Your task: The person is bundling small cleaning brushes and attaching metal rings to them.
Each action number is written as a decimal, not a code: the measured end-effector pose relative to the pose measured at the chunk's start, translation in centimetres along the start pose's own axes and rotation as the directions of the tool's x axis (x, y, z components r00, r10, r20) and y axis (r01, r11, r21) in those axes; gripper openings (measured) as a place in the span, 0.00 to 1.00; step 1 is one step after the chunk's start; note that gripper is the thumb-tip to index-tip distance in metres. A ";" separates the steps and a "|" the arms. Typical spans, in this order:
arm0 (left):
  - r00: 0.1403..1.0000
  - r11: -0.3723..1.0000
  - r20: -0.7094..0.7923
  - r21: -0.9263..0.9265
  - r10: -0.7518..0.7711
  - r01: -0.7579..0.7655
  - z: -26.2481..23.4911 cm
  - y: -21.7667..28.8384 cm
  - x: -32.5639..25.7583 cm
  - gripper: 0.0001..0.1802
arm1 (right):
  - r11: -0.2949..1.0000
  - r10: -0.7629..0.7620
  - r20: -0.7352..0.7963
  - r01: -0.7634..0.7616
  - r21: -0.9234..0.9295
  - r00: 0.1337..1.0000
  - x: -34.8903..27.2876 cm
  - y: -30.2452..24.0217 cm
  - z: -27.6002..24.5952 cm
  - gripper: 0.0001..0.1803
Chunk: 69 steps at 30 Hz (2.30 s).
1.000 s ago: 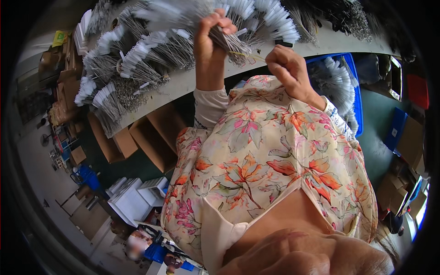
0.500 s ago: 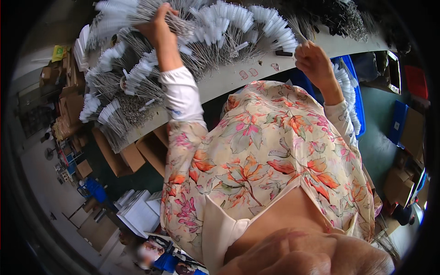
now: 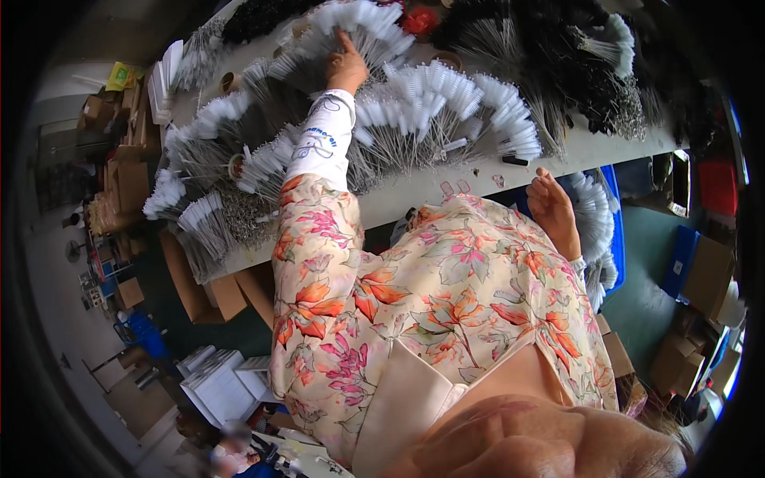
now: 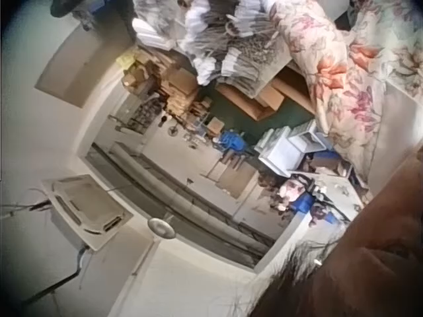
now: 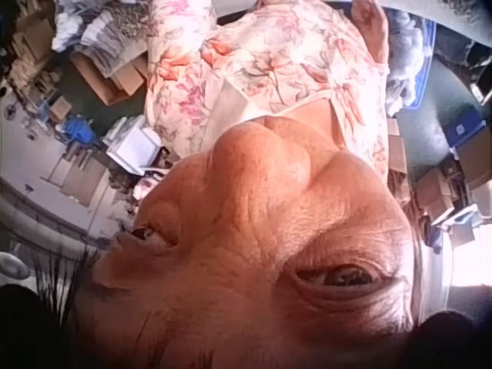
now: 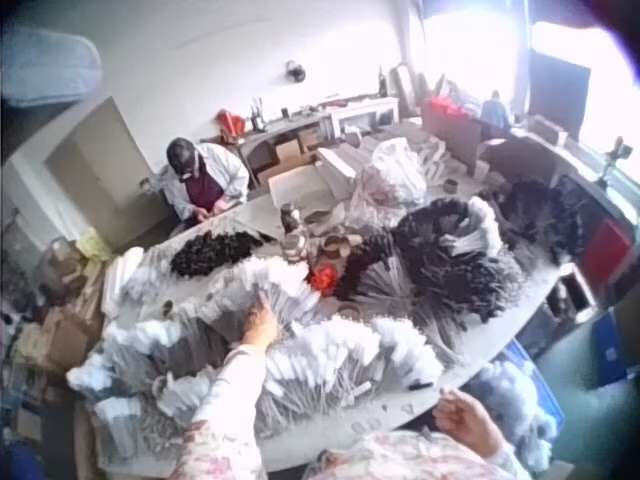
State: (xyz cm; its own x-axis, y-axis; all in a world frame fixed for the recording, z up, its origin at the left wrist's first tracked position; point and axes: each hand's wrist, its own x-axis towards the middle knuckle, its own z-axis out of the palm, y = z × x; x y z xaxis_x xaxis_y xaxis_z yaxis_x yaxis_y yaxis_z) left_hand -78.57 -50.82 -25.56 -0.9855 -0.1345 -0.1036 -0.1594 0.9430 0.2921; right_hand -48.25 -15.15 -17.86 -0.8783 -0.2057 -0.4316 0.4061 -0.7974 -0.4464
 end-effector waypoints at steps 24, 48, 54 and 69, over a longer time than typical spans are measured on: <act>0.943 -0.690 0.201 -0.644 0.266 0.331 -10.6 9.8 -27.2 0.13 | -0.423 0.133 0.962 0.892 -0.161 0.237 5.4 5.2 23.3 0.19; 0.955 0.422 0.165 -0.905 0.247 0.047 -14.3 3.5 5.6 0.30 | 0.408 -0.086 -0.397 -0.331 -0.851 0.914 16.0 -12.3 10.7 0.42; 0.721 0.790 -0.335 0.154 0.606 -0.593 -16.1 2.1 2.4 0.27 | 0.466 -0.017 -0.341 -0.294 -0.834 0.940 17.5 -11.6 10.2 0.42; 0.499 0.251 0.031 -0.890 0.866 -0.380 -12.0 3.2 -2.3 0.27 | 0.035 -0.029 0.421 0.422 -0.906 0.907 12.2 -4.1 20.8 0.27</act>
State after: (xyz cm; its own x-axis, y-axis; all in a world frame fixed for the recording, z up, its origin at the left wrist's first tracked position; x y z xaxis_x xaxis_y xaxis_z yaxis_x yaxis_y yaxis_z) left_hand -77.50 -51.13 -12.98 -0.6281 0.7590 0.1718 0.2828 0.0169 0.9590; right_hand -65.84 -26.21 -4.97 -0.9143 -0.4022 -0.0481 -0.1278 0.3990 -0.9080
